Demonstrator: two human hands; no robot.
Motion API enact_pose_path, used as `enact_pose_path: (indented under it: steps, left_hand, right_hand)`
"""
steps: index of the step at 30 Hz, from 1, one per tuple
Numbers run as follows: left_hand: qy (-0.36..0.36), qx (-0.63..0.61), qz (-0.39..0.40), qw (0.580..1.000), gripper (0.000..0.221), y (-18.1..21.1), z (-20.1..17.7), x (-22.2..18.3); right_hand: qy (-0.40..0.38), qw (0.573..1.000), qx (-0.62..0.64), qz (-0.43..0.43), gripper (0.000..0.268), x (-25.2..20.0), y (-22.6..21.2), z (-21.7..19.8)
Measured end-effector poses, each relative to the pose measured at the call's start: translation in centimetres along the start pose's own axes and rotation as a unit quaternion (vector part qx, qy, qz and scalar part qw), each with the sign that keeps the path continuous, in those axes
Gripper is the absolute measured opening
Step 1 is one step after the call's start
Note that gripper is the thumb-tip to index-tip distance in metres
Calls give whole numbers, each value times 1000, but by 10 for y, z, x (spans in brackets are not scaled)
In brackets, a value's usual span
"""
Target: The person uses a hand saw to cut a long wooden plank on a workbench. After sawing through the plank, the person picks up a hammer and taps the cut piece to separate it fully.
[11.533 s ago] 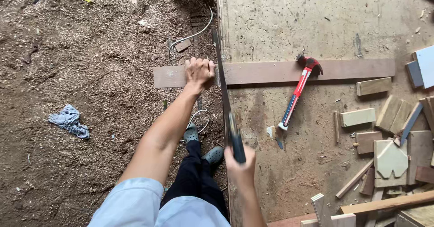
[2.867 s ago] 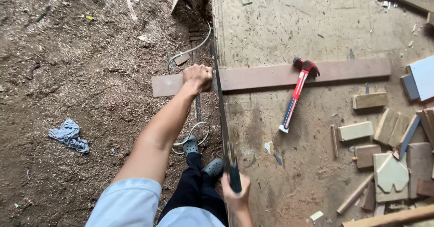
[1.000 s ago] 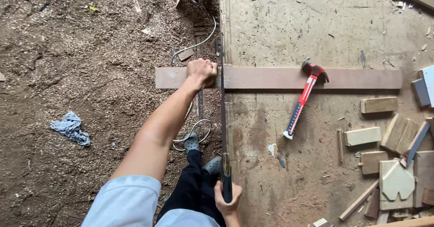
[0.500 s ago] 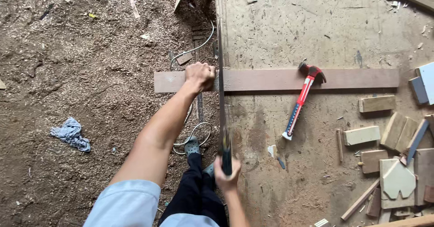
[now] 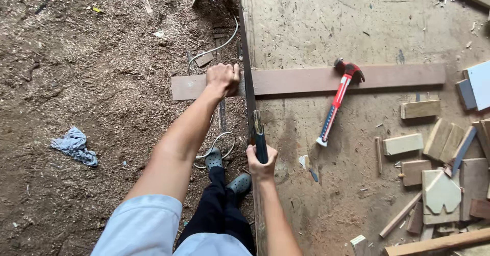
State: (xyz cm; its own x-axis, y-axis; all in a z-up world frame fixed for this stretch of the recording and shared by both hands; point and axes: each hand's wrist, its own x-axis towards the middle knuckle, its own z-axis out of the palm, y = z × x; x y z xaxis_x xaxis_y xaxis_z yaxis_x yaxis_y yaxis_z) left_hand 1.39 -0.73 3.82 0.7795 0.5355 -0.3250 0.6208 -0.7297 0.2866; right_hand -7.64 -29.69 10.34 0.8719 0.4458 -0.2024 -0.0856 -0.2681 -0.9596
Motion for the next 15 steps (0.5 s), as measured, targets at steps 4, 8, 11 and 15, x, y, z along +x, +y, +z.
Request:
enact_pose_path:
  steps: [4, 8, 11, 15]
  left_hand:
    - [14, -6, 4, 1000, 62, -1, 0, -1]
    - [39, 27, 29, 998, 57, -1, 5, 2]
    - [40, 27, 33, 998, 55, -3, 10, -6]
    - [-8, 2, 5, 1000, 60, 3, -1, -6]
  right_hand:
    - [11, 998, -44, -32, 27, -80, -11, -12]
    - [-15, 999, -35, -23, 32, -128, -19, -39]
    - [-18, 997, -44, -66, 34, -96, -19, -37]
    - [-81, 996, -20, -20, 31, 7, -15, -6]
